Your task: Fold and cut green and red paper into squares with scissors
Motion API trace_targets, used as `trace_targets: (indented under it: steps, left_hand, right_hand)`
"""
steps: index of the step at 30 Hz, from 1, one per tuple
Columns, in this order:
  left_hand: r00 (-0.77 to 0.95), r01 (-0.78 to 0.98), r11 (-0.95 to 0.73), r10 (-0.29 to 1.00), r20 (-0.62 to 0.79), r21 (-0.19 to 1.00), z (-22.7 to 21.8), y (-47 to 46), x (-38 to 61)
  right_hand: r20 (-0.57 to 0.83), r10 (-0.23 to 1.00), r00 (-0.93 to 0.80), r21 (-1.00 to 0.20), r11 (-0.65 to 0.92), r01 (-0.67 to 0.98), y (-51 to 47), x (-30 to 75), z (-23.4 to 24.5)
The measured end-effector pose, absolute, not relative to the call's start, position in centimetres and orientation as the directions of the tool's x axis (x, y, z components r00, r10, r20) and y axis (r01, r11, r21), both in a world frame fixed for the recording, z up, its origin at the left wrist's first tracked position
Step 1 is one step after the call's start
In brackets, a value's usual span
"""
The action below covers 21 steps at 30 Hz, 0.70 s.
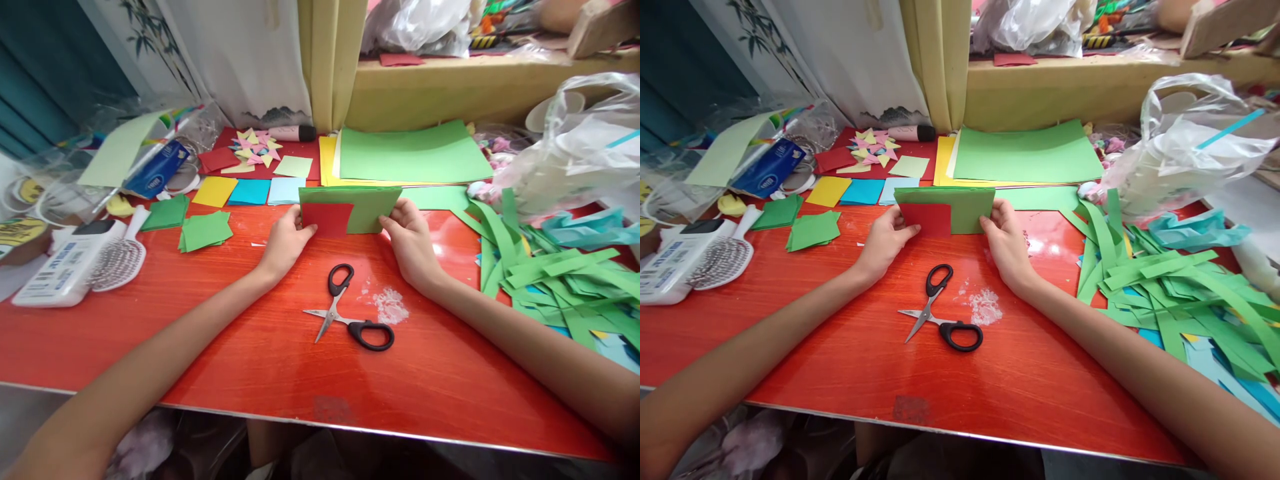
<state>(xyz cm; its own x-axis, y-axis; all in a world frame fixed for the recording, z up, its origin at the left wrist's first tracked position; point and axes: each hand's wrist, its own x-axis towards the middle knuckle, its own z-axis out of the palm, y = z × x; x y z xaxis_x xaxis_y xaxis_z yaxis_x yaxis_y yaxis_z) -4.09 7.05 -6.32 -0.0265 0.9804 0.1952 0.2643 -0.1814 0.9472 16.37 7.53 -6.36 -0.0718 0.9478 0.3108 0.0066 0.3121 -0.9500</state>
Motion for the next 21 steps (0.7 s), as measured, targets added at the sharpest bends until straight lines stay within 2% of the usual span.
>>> trace_targets:
  steps: [21]
  left_hand:
    - [-0.023,0.274,-0.161,0.984,0.174,0.948,-6.32,7.11,-4.04]
  right_hand:
    - [0.296,0.947,-0.124,-0.948,0.308,0.086,7.78,16.21,-6.6]
